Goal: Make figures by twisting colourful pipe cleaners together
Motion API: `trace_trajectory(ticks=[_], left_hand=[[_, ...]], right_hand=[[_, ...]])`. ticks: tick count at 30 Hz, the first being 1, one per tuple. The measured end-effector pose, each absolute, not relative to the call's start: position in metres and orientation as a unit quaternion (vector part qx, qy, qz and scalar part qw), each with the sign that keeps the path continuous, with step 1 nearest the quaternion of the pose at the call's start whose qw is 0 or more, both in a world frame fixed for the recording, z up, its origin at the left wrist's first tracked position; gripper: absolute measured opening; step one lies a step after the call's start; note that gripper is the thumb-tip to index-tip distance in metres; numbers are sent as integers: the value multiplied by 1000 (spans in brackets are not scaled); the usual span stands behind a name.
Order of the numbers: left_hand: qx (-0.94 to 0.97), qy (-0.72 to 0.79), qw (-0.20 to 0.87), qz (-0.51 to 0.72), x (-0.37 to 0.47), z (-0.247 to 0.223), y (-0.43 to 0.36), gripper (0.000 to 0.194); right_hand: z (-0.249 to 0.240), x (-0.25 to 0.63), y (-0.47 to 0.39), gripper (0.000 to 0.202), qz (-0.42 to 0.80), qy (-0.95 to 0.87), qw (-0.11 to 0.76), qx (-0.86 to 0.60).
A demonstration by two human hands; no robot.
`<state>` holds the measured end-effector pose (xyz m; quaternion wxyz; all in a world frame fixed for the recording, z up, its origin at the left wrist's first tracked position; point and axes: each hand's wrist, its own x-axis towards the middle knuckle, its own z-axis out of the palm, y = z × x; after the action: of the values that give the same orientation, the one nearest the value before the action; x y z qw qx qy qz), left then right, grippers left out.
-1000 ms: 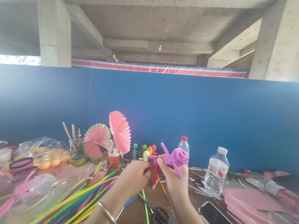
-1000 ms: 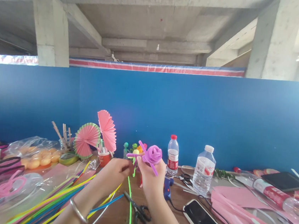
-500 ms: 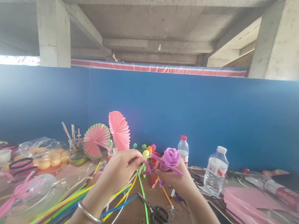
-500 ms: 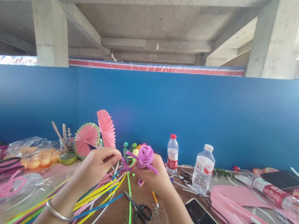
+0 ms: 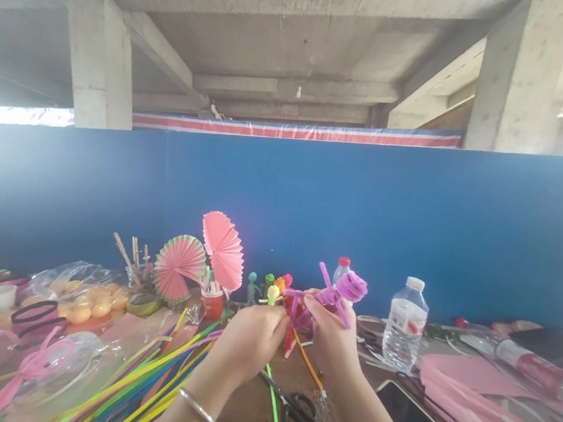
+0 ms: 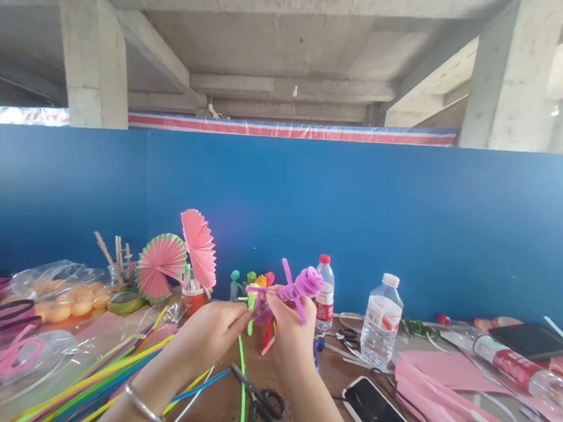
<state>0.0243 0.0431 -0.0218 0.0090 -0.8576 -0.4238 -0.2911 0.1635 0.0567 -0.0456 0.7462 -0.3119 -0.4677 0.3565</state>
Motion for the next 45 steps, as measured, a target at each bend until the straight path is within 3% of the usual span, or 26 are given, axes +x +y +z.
trace_trajectory(ticks=[3,5,9,14,20,26,30,35,41,45], left_hand=[[-867,-406,55,-283,24,-19,38,32],[-860,-407,88,-296,21,-15,36,29],[-838,-409,102,-347,12,-8,37,24],[-812,-408,45,-415,4,-4,37,26],[-798,-459,1,-390,10,-8,43,33],[-828,-473,1,-303,18,-23,47,29],[-837,-464,34,-287,16,-14,38,28],[-851,-425,50,-303,11,-1,29,24],[-827,-417,24,-377,6,0,33,22],[-814,-429,-14,-391,5,-2,39,29]], right_hand=[[-44,173,57,6,202,-536,705,-417],[-42,177,56,4,169,-572,674,-435],[-35,179,52,6,235,-647,600,-408],[-27,180,40,9,411,-692,499,-322],[-38,169,42,8,496,-587,603,-214],[-47,156,54,7,386,-466,746,-278],[-46,167,58,8,235,-515,700,-436],[-45,175,59,6,167,-610,635,-444],[-36,177,50,12,297,-704,529,-369],[-38,174,44,8,445,-681,517,-269]])
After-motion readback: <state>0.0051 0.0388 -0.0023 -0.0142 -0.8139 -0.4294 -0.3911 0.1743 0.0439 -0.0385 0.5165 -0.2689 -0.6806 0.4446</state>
